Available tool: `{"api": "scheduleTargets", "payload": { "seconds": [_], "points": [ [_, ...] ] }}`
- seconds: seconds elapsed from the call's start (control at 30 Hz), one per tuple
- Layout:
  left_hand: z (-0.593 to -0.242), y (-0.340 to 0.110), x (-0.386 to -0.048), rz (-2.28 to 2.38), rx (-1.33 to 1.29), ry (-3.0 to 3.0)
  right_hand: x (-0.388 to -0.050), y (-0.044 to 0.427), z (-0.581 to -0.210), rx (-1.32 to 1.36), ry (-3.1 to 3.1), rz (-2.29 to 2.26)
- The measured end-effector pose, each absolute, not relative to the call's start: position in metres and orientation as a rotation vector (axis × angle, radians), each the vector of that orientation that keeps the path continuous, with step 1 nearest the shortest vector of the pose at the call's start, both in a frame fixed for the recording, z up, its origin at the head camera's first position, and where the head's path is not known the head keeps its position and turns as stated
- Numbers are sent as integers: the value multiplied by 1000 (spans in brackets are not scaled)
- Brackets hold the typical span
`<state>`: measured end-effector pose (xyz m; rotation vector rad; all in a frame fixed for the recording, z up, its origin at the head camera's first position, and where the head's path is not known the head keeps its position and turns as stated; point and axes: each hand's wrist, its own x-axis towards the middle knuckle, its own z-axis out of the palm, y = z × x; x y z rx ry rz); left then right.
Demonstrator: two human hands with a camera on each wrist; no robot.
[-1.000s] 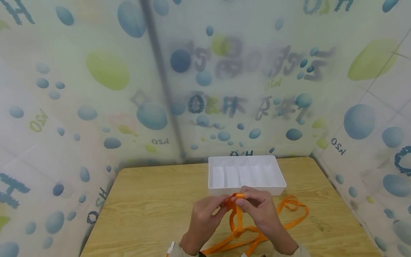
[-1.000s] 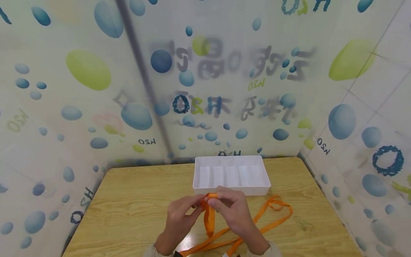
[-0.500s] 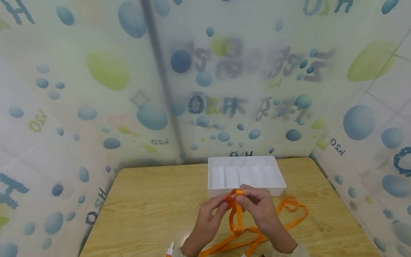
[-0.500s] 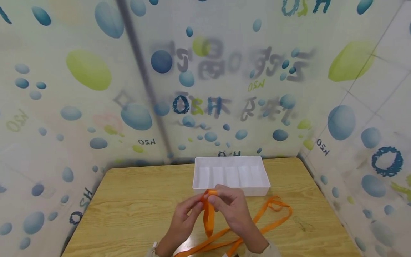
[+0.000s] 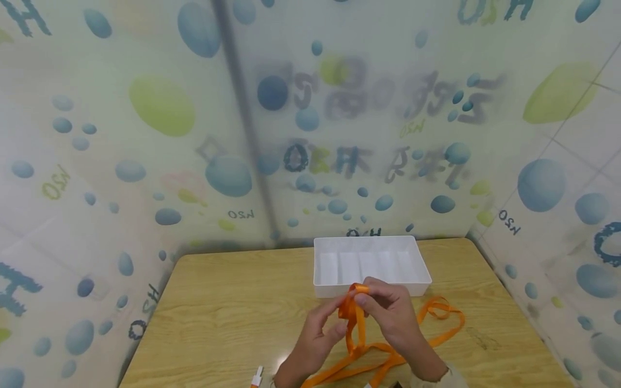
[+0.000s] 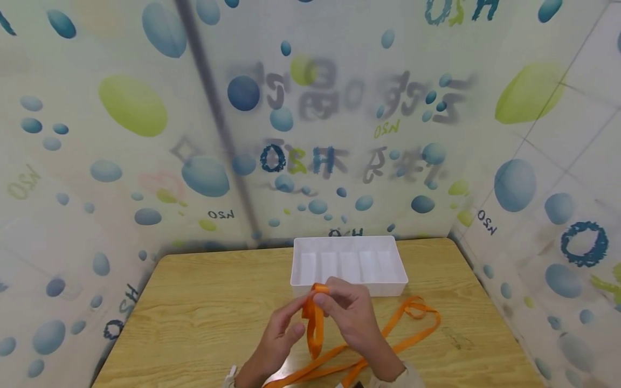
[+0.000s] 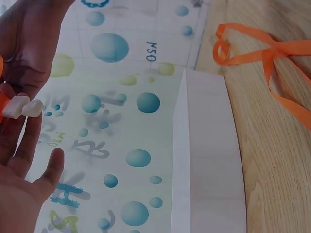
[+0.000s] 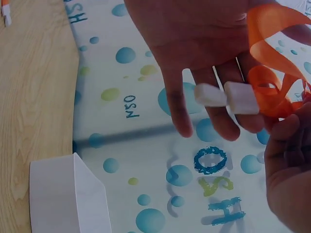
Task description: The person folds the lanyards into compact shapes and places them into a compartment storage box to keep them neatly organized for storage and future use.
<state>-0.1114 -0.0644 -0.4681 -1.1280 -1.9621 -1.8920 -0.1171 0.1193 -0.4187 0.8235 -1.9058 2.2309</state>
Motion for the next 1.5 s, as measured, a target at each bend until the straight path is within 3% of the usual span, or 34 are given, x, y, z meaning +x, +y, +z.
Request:
{"api": "scheduleTargets", "payload": {
  "seconds": [0.67, 0.97, 1.5],
  "points": [
    [-457, -59, -99, -1791, -865, -2202, -124, 113, -430, 772, -2012, 1987],
    [-451, -54, -92, -1842, -632, -2329, -125, 113, -432, 797, -2022, 1899],
    [-455, -59, -98, -1951, -705, -2322, -123, 114, -428, 859, -2087, 1957]
  ]
}}
